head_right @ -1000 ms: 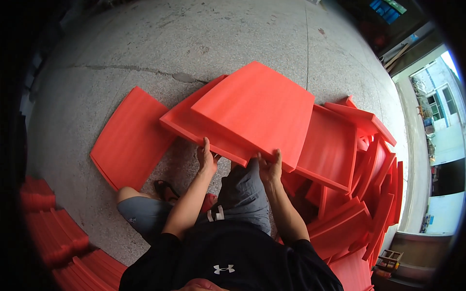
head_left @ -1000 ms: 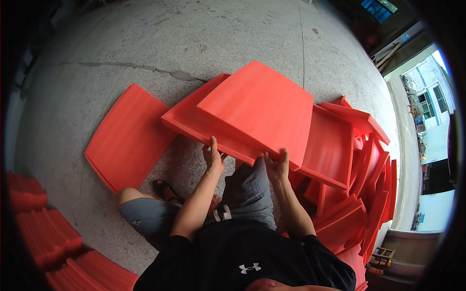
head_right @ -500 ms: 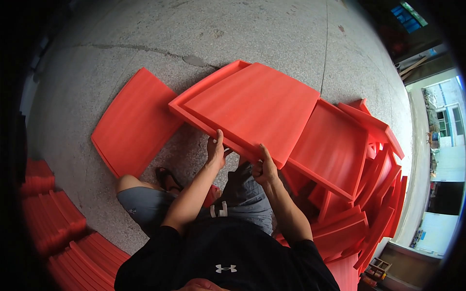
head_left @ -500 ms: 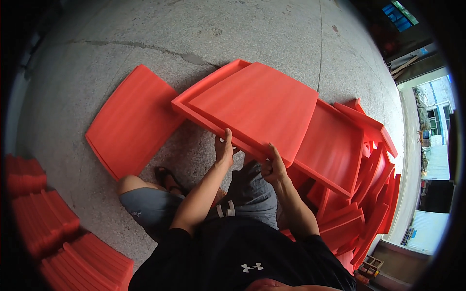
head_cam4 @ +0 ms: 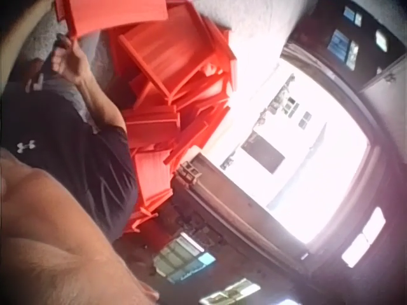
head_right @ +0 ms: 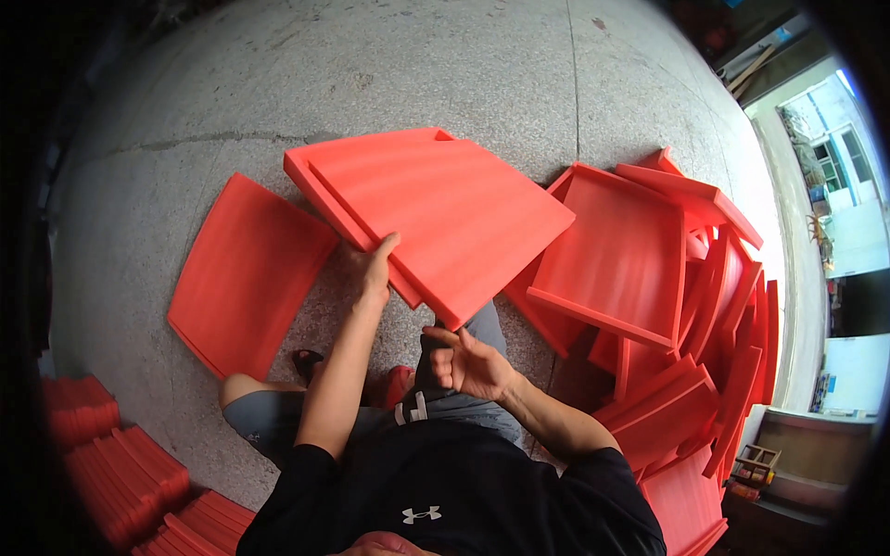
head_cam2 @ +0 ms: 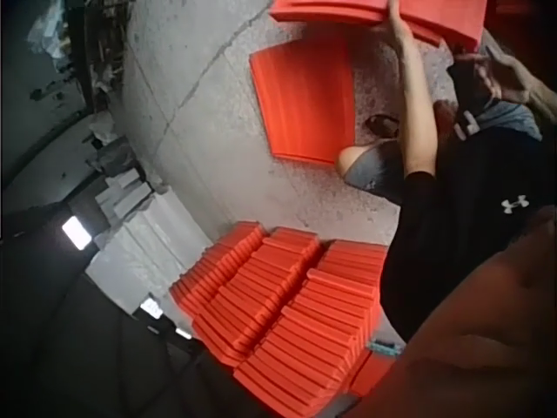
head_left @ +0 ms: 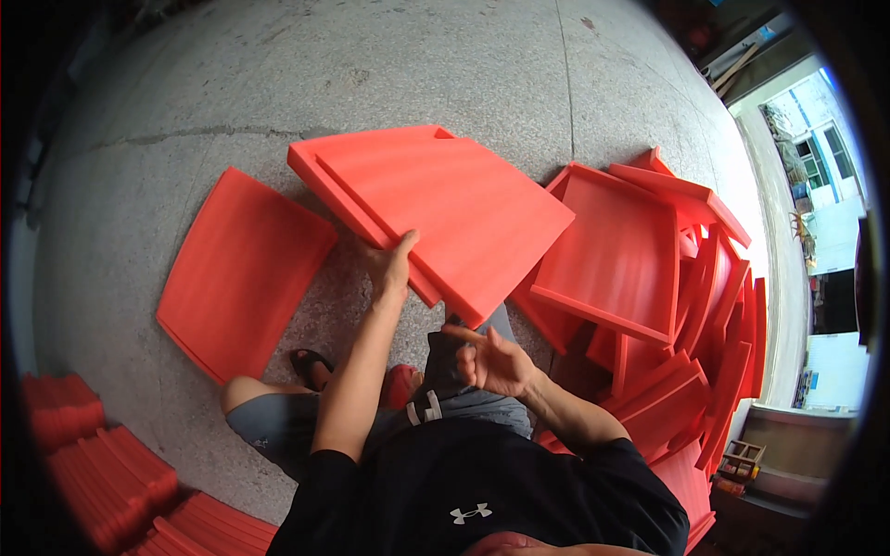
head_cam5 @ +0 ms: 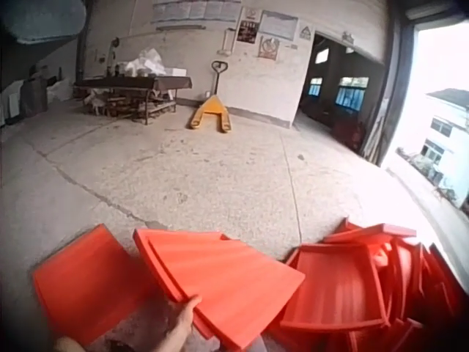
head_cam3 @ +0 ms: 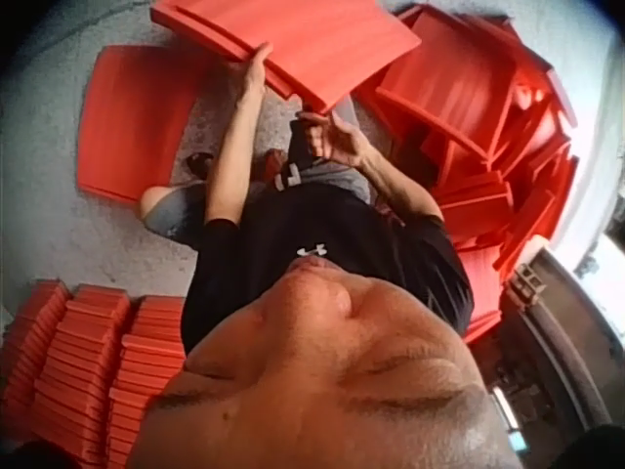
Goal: Stacking and organizing large red foam tray products in a manufacturing warehouse environment.
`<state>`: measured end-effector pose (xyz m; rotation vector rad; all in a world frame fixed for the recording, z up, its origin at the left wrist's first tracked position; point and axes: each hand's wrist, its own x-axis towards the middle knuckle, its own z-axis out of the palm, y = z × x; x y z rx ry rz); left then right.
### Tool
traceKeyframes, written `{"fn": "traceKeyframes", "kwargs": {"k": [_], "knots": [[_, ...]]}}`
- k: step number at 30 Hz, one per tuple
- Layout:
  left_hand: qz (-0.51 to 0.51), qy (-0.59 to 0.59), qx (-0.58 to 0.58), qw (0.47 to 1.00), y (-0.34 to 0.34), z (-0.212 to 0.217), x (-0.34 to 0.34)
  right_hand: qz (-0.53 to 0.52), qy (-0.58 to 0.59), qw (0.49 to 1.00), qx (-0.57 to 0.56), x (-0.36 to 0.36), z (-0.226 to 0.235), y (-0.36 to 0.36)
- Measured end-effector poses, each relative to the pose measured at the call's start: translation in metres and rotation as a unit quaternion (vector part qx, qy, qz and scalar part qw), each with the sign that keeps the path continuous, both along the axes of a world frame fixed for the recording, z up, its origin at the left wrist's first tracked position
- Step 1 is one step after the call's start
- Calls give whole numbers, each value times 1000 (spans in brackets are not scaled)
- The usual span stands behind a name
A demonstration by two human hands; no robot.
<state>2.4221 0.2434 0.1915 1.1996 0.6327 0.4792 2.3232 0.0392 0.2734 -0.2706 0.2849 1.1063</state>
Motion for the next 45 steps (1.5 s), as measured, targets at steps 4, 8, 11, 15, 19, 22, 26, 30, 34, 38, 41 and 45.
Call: {"fn": "traceKeyframes", "kwargs": {"k": [4, 8, 11, 15, 19, 22, 26, 30, 34, 38, 41, 45], "knots": [[-149, -45, -5, 988, 75, 45, -8, 122, -432, 859, -245, 5, 36, -67], [-217, -97, 47, 970, 131, 73, -42, -117, -581, 531, -606, 95, -13, -151], [-245, -102, 102, 959, 158, 102, -73, -138, -593, 436, -663, 147, -27, -192], [-248, -119, 245, 930, 220, 129, -125, -204, -525, 664, -491, 202, -13, -188], [-264, -124, 323, 900, 233, 181, -172, -223, -578, 741, -259, 240, 4, -164], [-290, -111, 404, 861, 254, 205, -211, -187, -587, 770, -165, 240, 32, -140], [-213, -79, 426, 876, 240, 236, -261, -229, -611, 737, -176, 194, 74, -105], [-197, -95, 371, 902, 235, 222, -288, -309, -617, 697, -195, 169, 73, -104], [-140, -130, 417, 889, 234, 183, -281, -256, -588, 744, -186, 166, 55, -112], [-80, -162, 387, 904, 243, 162, -272, -220, -604, 738, -204, 155, 60, -108], [-77, -167, 369, 911, 248, 172, -267, -243, -642, 702, -191, 147, 96, -111], [-120, -135, 379, 908, 251, 182, -262, -336, -729, 577, -148, 169, 186, -115]]}}
